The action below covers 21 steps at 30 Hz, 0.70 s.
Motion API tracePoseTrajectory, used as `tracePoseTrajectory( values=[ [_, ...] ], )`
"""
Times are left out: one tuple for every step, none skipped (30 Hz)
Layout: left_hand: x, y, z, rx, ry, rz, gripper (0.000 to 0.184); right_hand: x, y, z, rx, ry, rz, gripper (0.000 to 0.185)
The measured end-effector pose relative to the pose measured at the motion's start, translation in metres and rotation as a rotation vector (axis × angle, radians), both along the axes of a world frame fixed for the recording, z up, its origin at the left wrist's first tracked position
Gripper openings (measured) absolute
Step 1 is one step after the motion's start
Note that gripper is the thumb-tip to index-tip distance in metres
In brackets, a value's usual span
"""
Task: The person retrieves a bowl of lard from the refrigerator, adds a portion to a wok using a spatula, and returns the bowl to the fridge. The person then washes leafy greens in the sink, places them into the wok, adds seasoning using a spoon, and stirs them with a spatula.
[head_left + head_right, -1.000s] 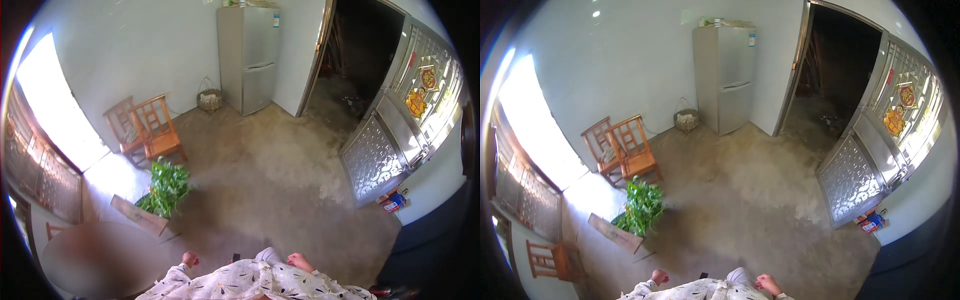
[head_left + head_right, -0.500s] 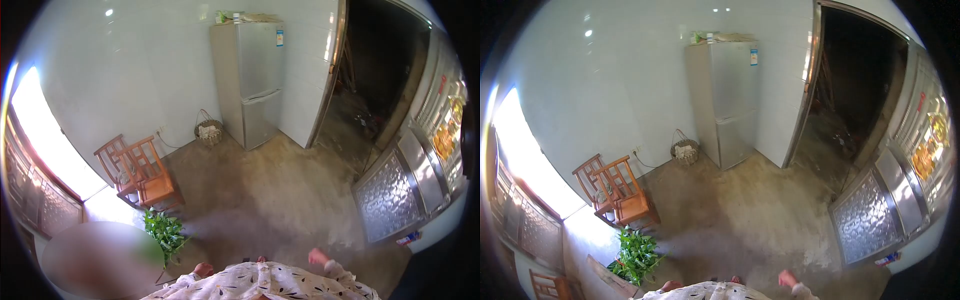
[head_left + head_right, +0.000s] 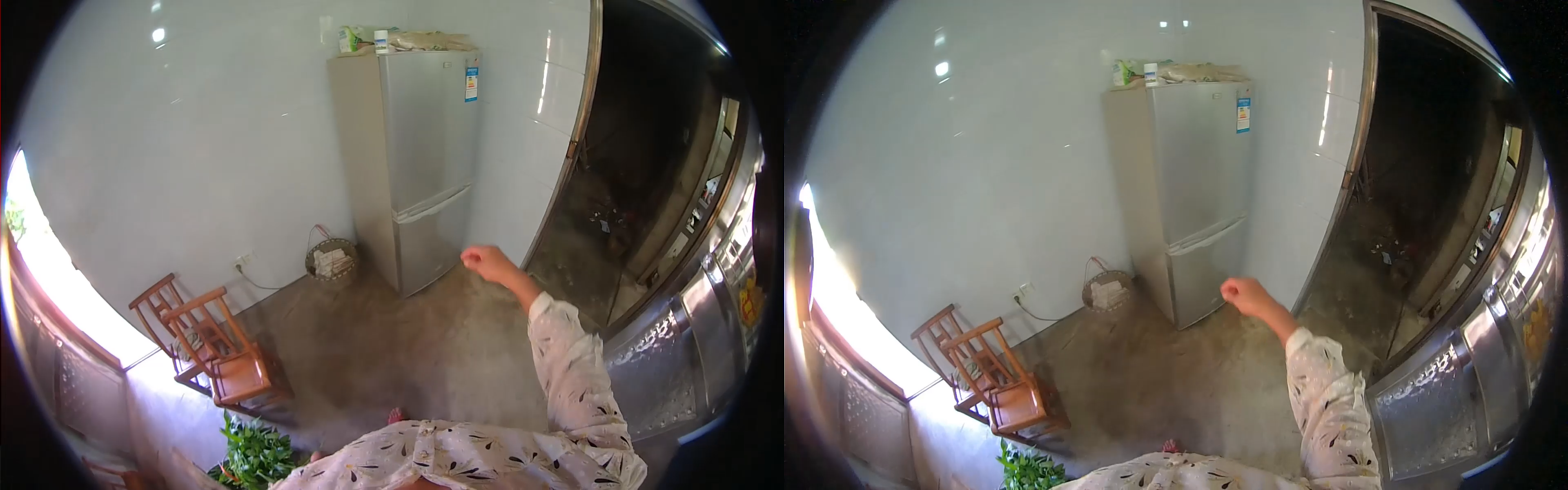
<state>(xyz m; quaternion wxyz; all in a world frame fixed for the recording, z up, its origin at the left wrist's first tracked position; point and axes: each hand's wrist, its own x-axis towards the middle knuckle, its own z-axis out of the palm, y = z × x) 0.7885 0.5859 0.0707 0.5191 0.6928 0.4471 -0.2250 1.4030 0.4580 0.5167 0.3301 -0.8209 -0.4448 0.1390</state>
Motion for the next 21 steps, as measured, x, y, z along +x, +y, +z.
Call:
tracePoseTrajectory(
  values=[
    [0.020,0.024,-0.008,0.121,-0.050,-0.184,0.009,0.023,0.027,0.025,0.024,-0.053,-0.001,0.022],
    [0.042,0.047,-0.007,0.294,-0.107,-0.410,0.009,0.042,0.052,0.051,0.041,-0.123,-0.015,0.022],
    [0.067,0.069,-0.007,0.502,-0.191,-0.648,0.009,0.061,0.074,0.076,0.057,-0.193,-0.028,0.022],
    [0.093,0.093,-0.003,0.623,-0.251,-0.737,0.010,0.080,0.095,0.095,0.121,-0.206,-0.005,0.024],
    [0.119,0.114,0.003,0.574,-0.279,-0.647,0.010,0.100,0.117,0.113,0.184,-0.220,0.017,0.025],
    [0.148,0.132,0.011,0.192,-0.285,-0.142,0.012,0.126,0.142,0.131,0.198,-0.283,0.026,0.028],
    [0.177,0.144,0.027,-0.135,-0.338,0.381,0.013,0.152,0.167,0.149,0.208,-0.343,0.039,0.031],
    [0.209,0.152,0.046,-0.239,-0.393,0.676,0.015,0.175,0.195,0.169,0.221,-0.500,0.057,0.033],
    [0.235,0.156,0.061,-0.250,-0.440,0.785,0.017,0.198,0.222,0.187,0.236,-0.657,0.074,0.035],
    [0.260,0.156,0.072,-0.231,-0.456,0.836,0.020,0.225,0.250,0.197,0.303,-0.749,0.048,0.038],
    [0.271,0.156,0.069,-0.196,-0.484,0.840,0.021,0.250,0.278,0.205,0.372,-0.841,0.022,0.043],
    [0.282,0.155,0.066,-0.160,-0.512,0.844,0.023,0.260,0.298,0.225,0.347,-0.883,0.010,0.046],
    [0.294,0.155,0.066,-0.125,-0.539,0.847,0.024,0.268,0.316,0.245,0.322,-0.925,-0.001,0.050],
    [0.282,0.142,0.027,-0.187,-0.656,0.786,0.022,0.286,0.336,0.251,0.401,-1.015,0.023,0.052],
    [0.277,0.131,0.006,-0.259,-0.771,0.725,0.019,0.305,0.354,0.258,0.482,-1.104,0.047,0.054],
    [0.281,0.120,0.015,-0.098,-0.515,0.620,0.019,0.323,0.373,0.267,0.569,-1.192,0.073,0.056],
    [0.294,0.114,0.021,0.010,-0.277,0.510,0.018,0.340,0.394,0.274,0.616,-1.263,0.041,0.057],
    [0.312,0.111,0.026,0.050,-0.179,0.468,0.017,0.356,0.416,0.280,0.664,-1.333,0.008,0.059],
    [0.335,0.114,0.030,0.075,-0.101,0.429,0.017,0.371,0.430,0.282,0.694,-1.398,-0.034,0.062],
    [0.357,0.119,0.035,0.098,-0.046,0.403,0.016,0.382,0.440,0.290,0.507,-1.282,0.023,0.064],
    [0.377,0.124,0.047,0.110,-0.016,0.388,0.015,0.389,0.446,0.303,0.324,-1.162,0.079,0.067]
  ],
)
